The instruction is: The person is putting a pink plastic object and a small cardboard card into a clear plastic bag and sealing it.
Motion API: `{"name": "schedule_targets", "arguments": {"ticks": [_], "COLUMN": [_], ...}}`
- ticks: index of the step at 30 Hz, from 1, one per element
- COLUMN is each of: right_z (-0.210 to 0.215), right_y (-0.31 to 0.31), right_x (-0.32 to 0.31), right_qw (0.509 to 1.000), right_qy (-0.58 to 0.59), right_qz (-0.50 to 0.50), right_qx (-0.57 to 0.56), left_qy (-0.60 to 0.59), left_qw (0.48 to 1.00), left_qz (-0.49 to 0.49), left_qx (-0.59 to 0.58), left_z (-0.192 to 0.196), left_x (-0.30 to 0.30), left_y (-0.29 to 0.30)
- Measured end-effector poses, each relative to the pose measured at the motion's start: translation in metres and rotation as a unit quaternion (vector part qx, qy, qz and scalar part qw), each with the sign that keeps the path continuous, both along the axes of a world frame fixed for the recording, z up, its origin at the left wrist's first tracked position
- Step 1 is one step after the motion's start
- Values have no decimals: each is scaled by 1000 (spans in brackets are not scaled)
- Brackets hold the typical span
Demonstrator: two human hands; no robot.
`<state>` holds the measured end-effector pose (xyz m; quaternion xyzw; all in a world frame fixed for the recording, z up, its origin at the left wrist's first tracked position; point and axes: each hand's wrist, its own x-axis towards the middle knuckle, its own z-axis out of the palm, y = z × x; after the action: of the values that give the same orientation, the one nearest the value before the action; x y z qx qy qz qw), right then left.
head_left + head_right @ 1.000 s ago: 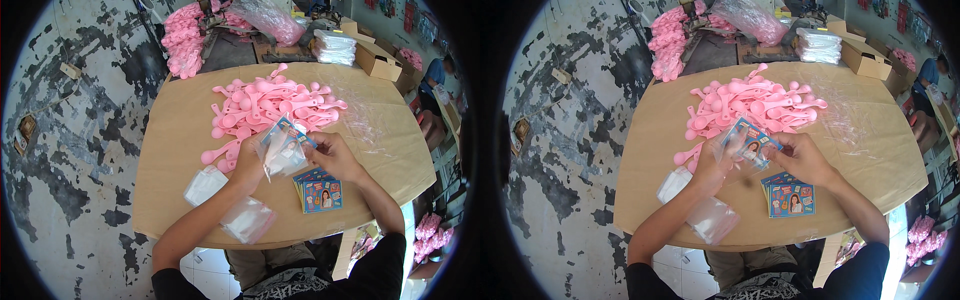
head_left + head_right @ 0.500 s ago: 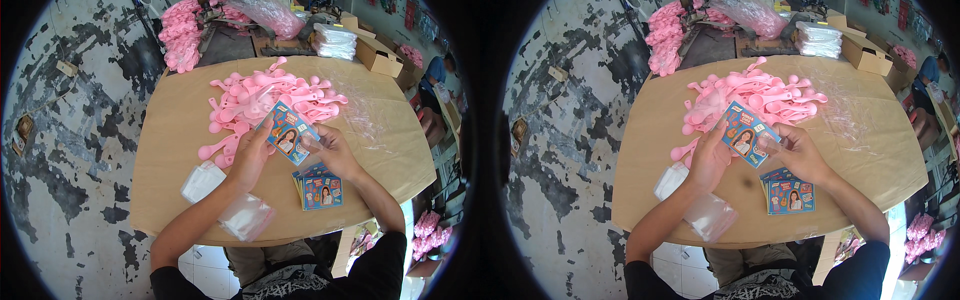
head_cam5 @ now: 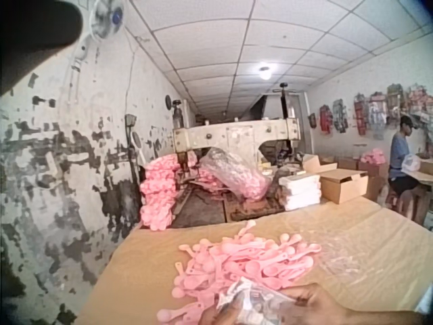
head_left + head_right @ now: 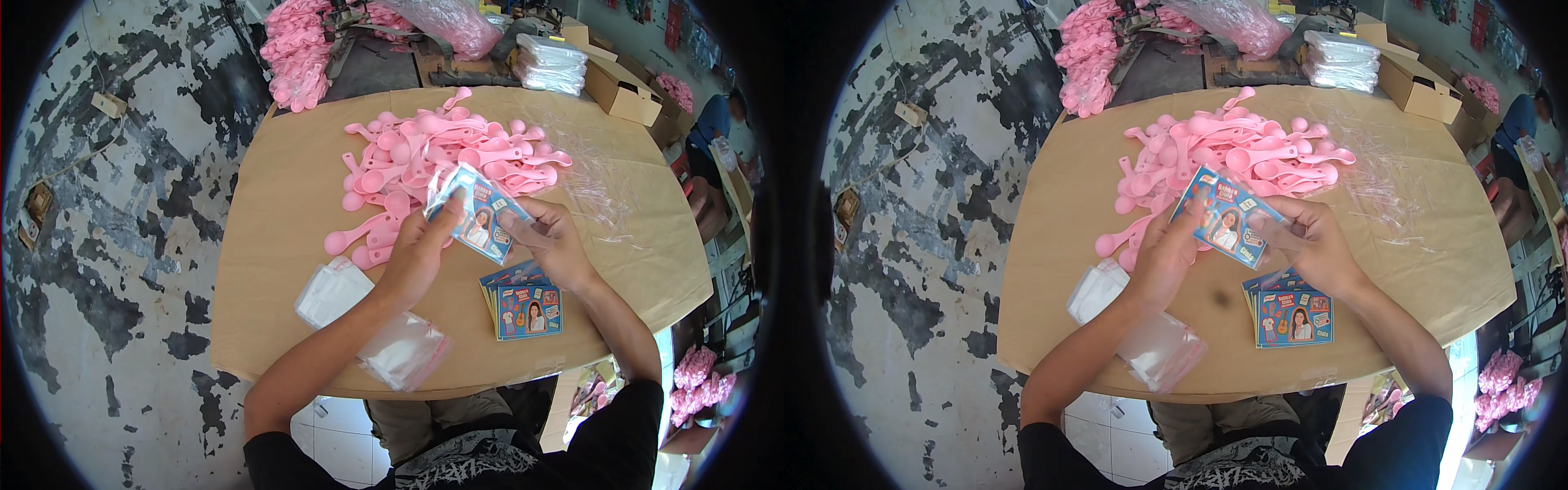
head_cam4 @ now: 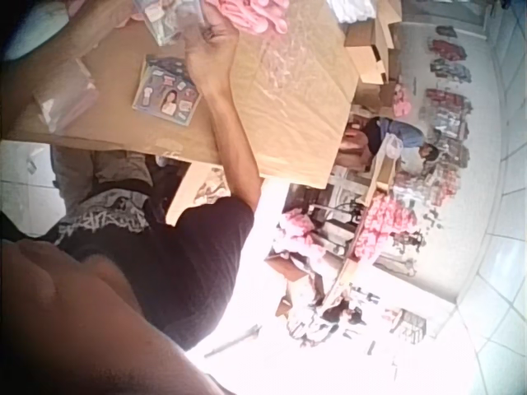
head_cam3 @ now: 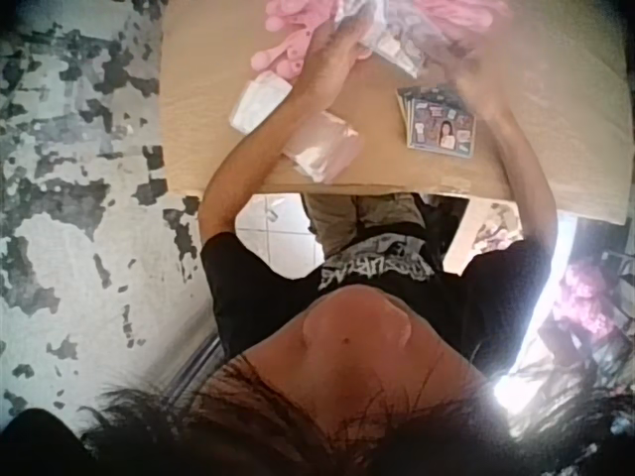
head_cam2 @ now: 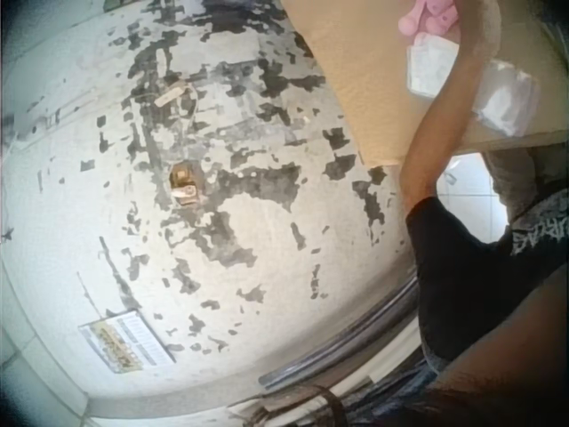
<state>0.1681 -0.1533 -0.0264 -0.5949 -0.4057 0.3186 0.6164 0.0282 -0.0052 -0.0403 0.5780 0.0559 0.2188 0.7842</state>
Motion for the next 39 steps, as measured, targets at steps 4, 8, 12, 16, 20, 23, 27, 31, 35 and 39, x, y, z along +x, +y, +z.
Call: {"name": "schedule_targets", "arguments": {"ticks": [4, 8, 12, 16, 20, 23, 27, 31, 35, 39], "right_z": [0, 7, -1, -18, 13, 11, 14, 17, -11, 7], "right_y": [-5, 1, -1, -4, 0, 6, 10, 39, 67, 66], "right_x": [-1, -13, -11, -1, 3, 7, 39, 66, 64, 53], "right_qw": [998, 999, 999, 997, 983, 999, 992, 935, 816, 812], "right_qy": [-42, 37, 8, -46, 152, -30, -117, -348, -568, -577], "right_qz": [-32, -4, 32, 51, 52, 11, -11, -53, -58, -38], "right_qx": [-38, -7, -27, 45, 92, -35, 50, -49, -92, -85], "left_qy": [5, -8, 5, -110, 17, 84, 111, 8, -37, 25], "left_qw": [994, 999, 992, 989, 998, 988, 984, 995, 988, 981], "left_qz": [-6, -38, -62, -56, 26, 22, 77, 96, 142, 166], "left_qx": [105, 13, 110, 81, 46, 126, 118, 21, 48, 100], "left_z": [1, 2, 11, 12, 39, 29, 28, 28, 23, 17], "left_x": [-3, -1, -8, 1, -14, -15, -8, -9, -7, -11], "left_y": [-12, -11, -24, -24, -2, 10, 18, 31, 41, 65]}}
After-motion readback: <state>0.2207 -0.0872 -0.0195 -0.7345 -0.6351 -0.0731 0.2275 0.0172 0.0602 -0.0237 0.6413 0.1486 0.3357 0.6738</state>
